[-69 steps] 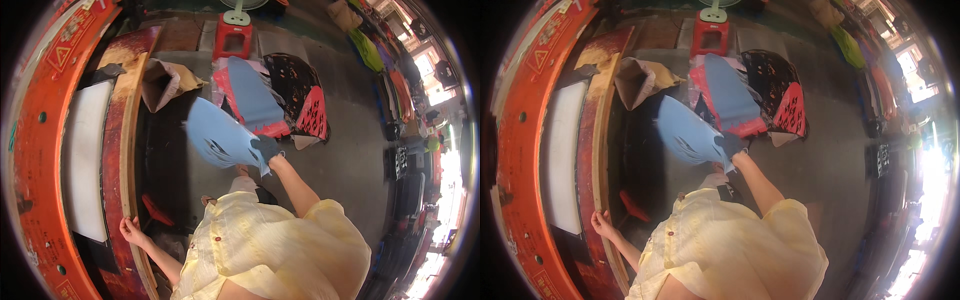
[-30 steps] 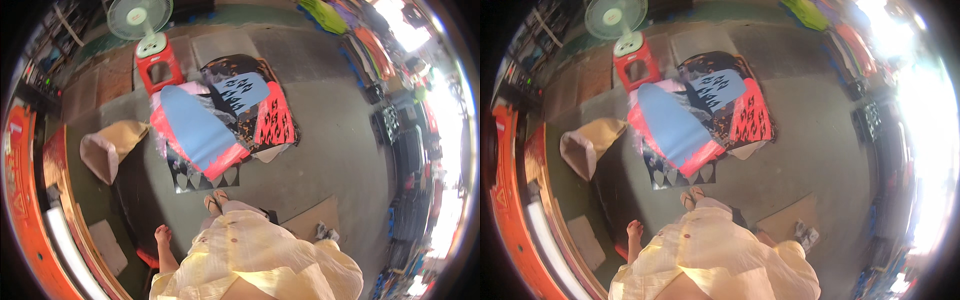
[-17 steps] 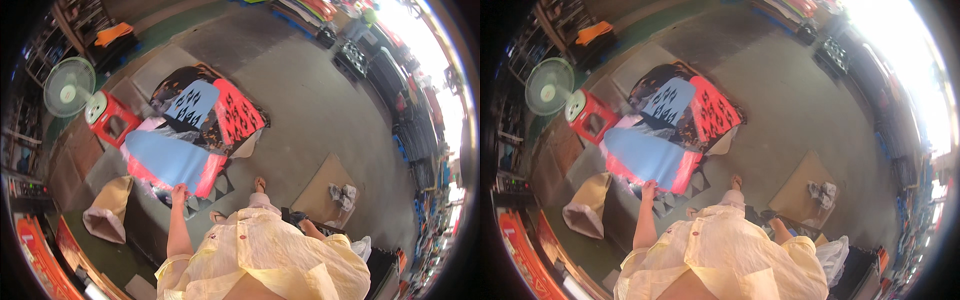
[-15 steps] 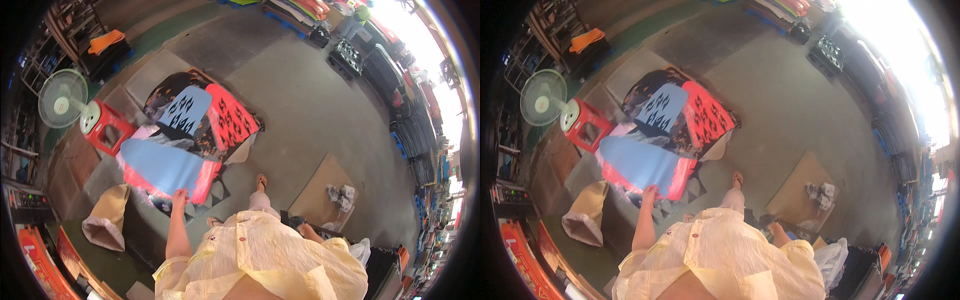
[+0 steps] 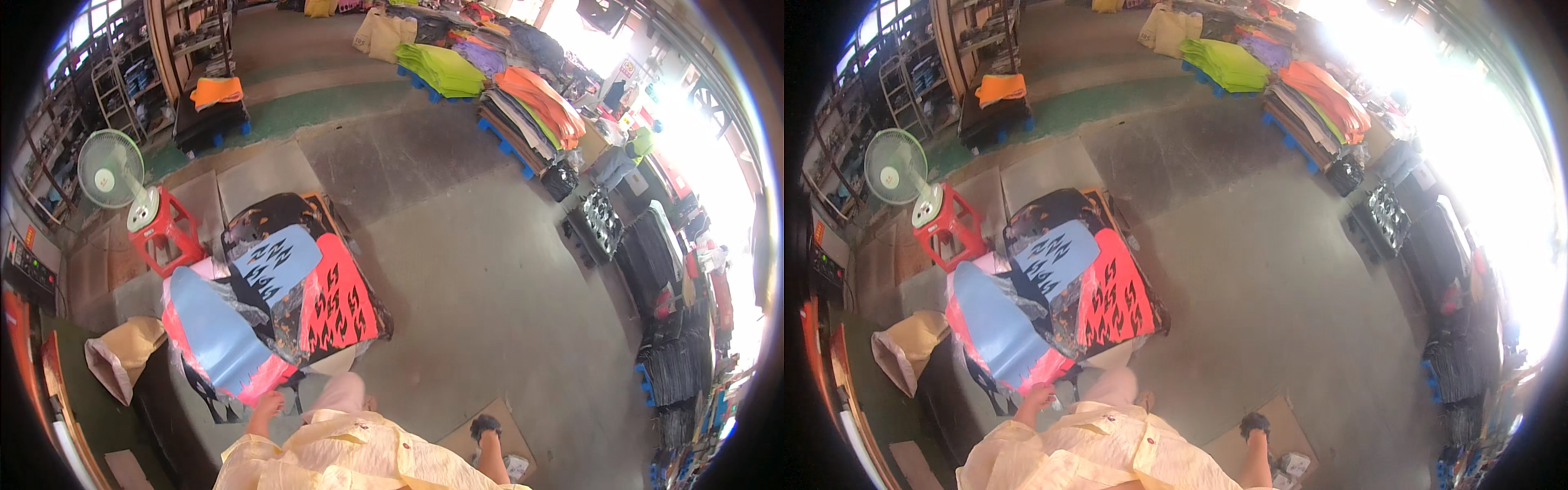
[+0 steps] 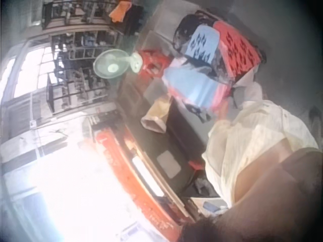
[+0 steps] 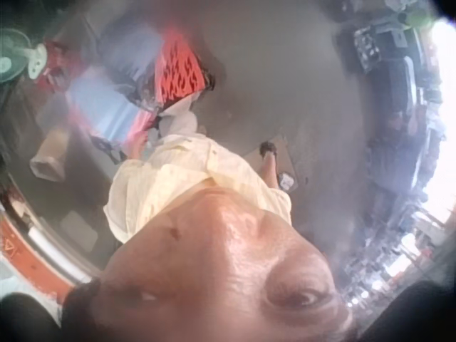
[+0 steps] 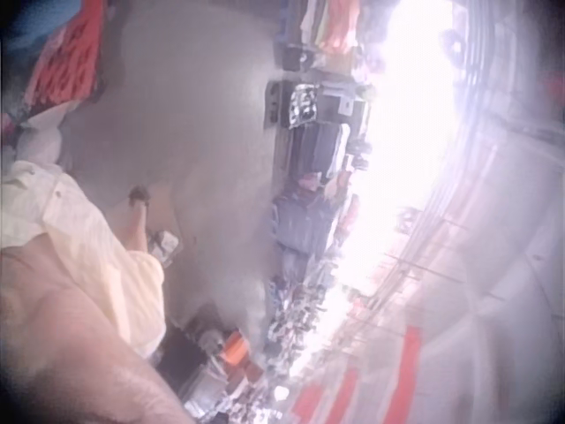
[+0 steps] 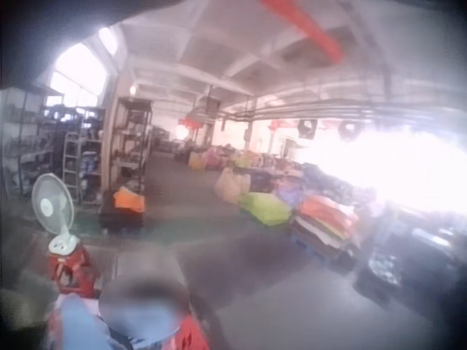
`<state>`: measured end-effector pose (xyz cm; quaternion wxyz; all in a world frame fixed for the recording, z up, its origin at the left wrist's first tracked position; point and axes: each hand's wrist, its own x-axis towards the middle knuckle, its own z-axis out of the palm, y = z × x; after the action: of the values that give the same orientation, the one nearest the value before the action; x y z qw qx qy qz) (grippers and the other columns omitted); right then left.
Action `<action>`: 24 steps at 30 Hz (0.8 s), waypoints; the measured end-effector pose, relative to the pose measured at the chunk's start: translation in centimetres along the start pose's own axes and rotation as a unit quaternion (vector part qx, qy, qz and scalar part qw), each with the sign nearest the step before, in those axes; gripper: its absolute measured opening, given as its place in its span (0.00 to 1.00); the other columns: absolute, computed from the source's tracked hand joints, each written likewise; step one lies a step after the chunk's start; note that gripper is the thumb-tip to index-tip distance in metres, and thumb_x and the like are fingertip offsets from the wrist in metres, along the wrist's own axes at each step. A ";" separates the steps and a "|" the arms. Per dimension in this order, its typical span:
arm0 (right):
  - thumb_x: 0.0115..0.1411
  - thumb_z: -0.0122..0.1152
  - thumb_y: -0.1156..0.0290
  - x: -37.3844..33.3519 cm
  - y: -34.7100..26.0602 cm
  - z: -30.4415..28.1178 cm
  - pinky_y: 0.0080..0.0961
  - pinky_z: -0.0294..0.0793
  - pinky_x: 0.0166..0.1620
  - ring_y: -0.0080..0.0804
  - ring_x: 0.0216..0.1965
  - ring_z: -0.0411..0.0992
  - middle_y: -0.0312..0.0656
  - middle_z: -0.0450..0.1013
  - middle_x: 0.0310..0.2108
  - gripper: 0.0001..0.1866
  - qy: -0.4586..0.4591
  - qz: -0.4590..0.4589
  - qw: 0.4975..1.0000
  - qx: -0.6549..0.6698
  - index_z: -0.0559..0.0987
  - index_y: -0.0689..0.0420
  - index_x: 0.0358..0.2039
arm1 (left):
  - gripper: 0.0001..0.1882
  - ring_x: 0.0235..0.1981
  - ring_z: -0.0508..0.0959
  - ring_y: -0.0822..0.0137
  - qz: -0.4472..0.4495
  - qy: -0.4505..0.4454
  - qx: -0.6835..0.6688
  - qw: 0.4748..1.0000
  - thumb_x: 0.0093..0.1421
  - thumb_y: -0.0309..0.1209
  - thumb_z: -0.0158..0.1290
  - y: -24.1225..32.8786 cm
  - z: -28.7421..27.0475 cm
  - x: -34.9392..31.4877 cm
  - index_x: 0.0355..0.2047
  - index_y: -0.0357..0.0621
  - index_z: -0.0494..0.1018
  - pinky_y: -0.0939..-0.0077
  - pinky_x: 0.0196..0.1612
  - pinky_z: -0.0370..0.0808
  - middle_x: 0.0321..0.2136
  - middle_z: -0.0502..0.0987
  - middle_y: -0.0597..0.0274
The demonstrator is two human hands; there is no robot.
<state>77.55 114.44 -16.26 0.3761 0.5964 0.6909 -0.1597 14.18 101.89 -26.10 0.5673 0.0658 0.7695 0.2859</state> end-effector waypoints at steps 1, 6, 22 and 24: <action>0.58 0.49 0.64 2.8 -0.5 -3.5 0.31 0.71 0.28 0.35 0.26 0.73 0.38 0.74 0.25 0.10 0.012 0.058 0.940 0.336 0.79 0.45 0.35 | 0.06 0.19 0.74 0.70 0.020 -0.007 -0.004 1.000 0.53 0.32 0.54 2.0 1.2 0.7 0.31 0.46 0.73 0.77 0.19 0.69 0.25 0.76 0.63; 0.58 0.56 0.68 14.1 -3.8 -20.4 0.27 0.70 0.23 0.30 0.22 0.71 0.40 0.73 0.26 0.12 -0.020 0.003 0.515 0.857 0.75 0.58 0.41 | 0.05 0.20 0.74 0.70 0.061 0.016 -0.055 0.997 0.54 0.30 0.53 11.4 7.2 6.8 0.31 0.44 0.73 0.77 0.18 0.68 0.25 0.76 0.61; 0.54 0.55 0.59 31.0 21.1 -21.2 0.33 0.75 0.44 0.37 0.46 0.74 0.34 0.77 0.43 0.17 -0.206 0.166 0.950 0.167 0.80 0.47 0.43 | 0.07 0.22 0.74 0.74 0.124 -0.086 0.041 0.988 0.58 0.29 0.50 57.7 35.7 23.0 0.37 0.45 0.72 0.82 0.21 0.67 0.28 0.76 0.64; 0.54 0.56 0.59 34.3 20.5 -23.1 0.33 0.75 0.44 0.36 0.46 0.74 0.33 0.77 0.42 0.16 -0.215 0.178 0.930 0.238 0.80 0.46 0.42 | 0.08 0.23 0.75 0.75 0.153 -0.124 0.054 0.979 0.59 0.31 0.50 65.2 39.1 24.2 0.39 0.45 0.72 0.83 0.22 0.68 0.30 0.77 0.65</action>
<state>89.11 158.91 -20.55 0.3844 0.7334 0.4175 -0.3741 26.77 180.46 -20.29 0.6034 0.2483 0.6882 0.3172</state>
